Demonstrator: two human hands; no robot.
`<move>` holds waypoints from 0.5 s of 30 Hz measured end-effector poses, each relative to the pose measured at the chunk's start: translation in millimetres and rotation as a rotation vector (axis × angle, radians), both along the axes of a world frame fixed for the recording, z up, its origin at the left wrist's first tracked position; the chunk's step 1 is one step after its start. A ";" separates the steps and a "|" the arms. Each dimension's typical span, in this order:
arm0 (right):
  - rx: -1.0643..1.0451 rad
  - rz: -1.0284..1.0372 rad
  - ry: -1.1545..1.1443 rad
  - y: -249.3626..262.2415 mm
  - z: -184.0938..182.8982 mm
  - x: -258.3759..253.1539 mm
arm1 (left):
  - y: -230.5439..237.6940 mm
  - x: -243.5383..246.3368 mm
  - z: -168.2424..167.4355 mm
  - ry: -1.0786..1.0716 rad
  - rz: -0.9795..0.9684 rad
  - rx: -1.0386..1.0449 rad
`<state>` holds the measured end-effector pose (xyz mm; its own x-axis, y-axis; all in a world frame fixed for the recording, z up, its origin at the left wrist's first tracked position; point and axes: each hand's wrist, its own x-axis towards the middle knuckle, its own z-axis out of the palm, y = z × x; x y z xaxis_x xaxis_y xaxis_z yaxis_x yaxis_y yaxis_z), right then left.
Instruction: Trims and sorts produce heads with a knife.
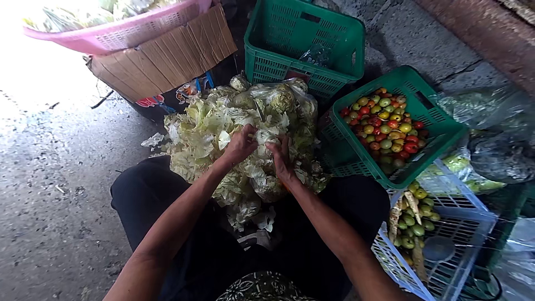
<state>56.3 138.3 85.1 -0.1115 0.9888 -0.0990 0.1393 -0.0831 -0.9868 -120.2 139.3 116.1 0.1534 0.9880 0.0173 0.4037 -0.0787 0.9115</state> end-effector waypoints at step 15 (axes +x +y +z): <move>-0.293 -0.141 0.515 15.7 3.7 -2.6 | 4.0 1.9 16.2 -0.264 0.126 -0.304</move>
<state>53.7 154.0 88.8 -0.0871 0.9374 -0.3372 -0.3816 -0.3441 -0.8579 -118.3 143.2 132.2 0.0603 0.9649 -0.2557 0.1429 0.2452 0.9589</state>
